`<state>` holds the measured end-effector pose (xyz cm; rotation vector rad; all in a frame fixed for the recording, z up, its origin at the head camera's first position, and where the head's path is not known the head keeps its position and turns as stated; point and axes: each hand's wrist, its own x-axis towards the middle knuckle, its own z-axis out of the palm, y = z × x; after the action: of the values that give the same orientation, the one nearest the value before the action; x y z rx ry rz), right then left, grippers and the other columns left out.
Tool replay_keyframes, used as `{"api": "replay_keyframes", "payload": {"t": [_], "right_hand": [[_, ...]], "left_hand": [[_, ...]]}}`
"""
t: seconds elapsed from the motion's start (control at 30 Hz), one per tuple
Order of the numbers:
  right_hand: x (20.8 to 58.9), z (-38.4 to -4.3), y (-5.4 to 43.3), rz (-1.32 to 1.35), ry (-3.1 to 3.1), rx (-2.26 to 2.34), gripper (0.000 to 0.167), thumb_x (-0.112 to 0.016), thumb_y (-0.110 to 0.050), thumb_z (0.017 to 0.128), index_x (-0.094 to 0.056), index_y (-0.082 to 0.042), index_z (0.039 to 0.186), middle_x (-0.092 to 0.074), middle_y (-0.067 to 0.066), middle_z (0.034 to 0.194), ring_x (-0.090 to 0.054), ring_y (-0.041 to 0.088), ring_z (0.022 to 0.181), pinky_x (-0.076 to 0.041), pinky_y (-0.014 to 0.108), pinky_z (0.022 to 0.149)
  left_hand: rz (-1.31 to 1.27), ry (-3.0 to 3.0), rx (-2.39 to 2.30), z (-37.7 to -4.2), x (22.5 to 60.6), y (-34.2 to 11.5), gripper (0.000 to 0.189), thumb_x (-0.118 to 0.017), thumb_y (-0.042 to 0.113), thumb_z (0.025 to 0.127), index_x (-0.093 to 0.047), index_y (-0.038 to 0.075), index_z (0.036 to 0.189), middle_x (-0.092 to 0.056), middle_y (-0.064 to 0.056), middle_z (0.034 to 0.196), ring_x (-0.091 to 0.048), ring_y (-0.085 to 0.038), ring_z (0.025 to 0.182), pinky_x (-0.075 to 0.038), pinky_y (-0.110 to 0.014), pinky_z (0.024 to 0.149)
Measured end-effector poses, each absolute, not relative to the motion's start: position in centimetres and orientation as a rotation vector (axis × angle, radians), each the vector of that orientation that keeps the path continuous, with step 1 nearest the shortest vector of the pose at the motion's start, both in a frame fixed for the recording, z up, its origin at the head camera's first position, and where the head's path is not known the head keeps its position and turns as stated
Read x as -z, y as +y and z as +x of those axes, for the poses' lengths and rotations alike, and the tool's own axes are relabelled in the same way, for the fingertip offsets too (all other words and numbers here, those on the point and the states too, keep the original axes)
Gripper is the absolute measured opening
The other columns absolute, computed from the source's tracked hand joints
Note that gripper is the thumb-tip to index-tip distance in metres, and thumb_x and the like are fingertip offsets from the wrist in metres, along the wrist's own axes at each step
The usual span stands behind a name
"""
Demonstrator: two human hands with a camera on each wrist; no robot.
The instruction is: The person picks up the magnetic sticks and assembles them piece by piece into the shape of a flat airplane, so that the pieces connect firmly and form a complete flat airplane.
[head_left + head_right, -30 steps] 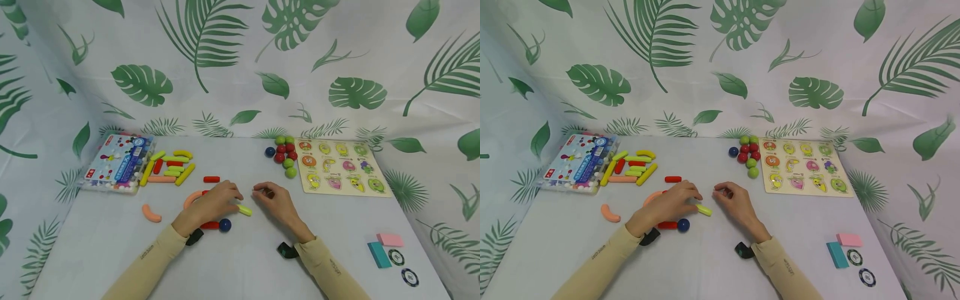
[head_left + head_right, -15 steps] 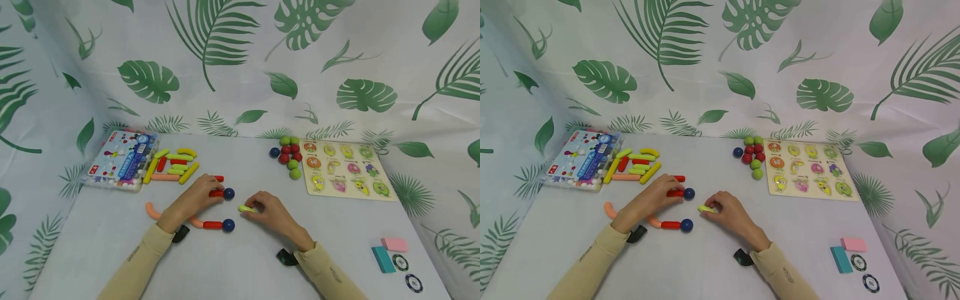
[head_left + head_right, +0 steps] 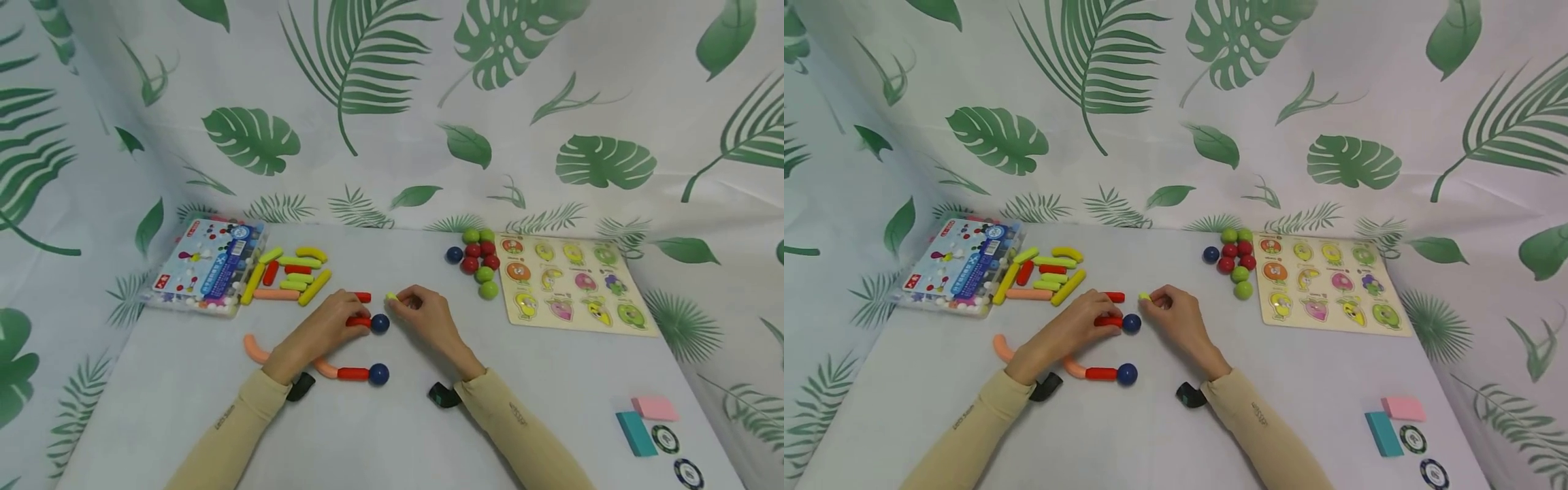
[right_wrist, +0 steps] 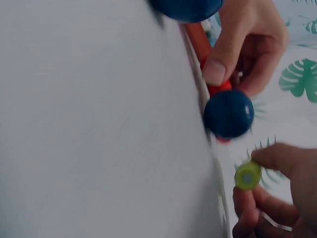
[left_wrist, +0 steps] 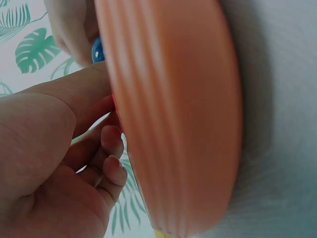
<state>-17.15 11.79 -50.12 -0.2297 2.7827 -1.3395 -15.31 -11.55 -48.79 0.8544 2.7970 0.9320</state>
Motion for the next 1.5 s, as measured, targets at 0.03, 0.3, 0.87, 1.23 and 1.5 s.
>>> {"api": "replay_keyframes", "payload": {"t": [0.03, 0.3, 0.87, 1.23, 1.5], "right_hand": [[50.1, -17.3, 11.4, -0.202, 2.779, 1.343, 0.025, -0.076, -0.038, 0.091, -0.073, -0.014, 0.097, -0.068, 0.001, 0.082, -0.057, 0.015, 0.075, -0.044, 0.026, 0.068], [49.9, -17.9, 9.1, -0.045, 2.837, 1.302, 0.031, -0.076, -0.042, 0.089, -0.073, -0.012, 0.091, -0.069, 0.002, 0.079, -0.059, 0.015, 0.071, -0.044, 0.027, 0.064], [49.4, -17.3, 8.4, 0.004, 2.896, 1.068, 0.038, -0.069, -0.051, 0.091, -0.072, -0.014, 0.085, -0.064, -0.002, 0.071, -0.056, 0.015, 0.063, -0.04, 0.027, 0.056], [49.2, -17.0, 9.2, -0.066, 2.869, 1.124, 0.036, -0.067, -0.05, 0.093, -0.071, -0.015, 0.089, -0.063, -0.001, 0.073, -0.055, 0.016, 0.066, -0.042, 0.029, 0.06], [49.6, -18.8, 13.5, -0.027, 2.95, 1.4, 0.022, -0.07, -0.031, 0.097, -0.072, -0.011, 0.105, -0.071, 0.005, 0.091, -0.061, 0.017, 0.079, -0.048, 0.024, 0.065]], "left_hand": [[0.86, 2.795, -0.935, -15.3, 48.9, -11.5, 0.022, -0.08, 0.022, 0.088, -0.077, 0.01, 0.106, -0.069, -0.001, 0.101, -0.055, -0.016, 0.097, -0.051, -0.031, 0.086], [0.913, 2.829, -0.925, -15.2, 49.1, -11.1, 0.019, -0.08, 0.022, 0.089, -0.077, 0.011, 0.104, -0.068, 0.001, 0.099, -0.055, -0.015, 0.094, -0.049, -0.03, 0.084], [0.932, 2.856, -0.913, -15.4, 48.9, -11.2, 0.018, -0.081, 0.022, 0.087, -0.078, 0.01, 0.1, -0.067, 0.0, 0.095, -0.056, -0.016, 0.094, -0.049, -0.031, 0.085], [0.929, 2.847, -0.909, -15.2, 48.8, -11.3, 0.02, -0.082, 0.022, 0.087, -0.077, 0.009, 0.102, -0.067, -0.001, 0.096, -0.056, -0.018, 0.097, -0.05, -0.034, 0.088], [0.882, 2.804, -0.912, -15.0, 48.9, -11.4, 0.023, -0.082, 0.024, 0.087, -0.077, 0.011, 0.105, -0.067, 0.0, 0.097, -0.054, -0.015, 0.095, -0.05, -0.03, 0.085]]}}
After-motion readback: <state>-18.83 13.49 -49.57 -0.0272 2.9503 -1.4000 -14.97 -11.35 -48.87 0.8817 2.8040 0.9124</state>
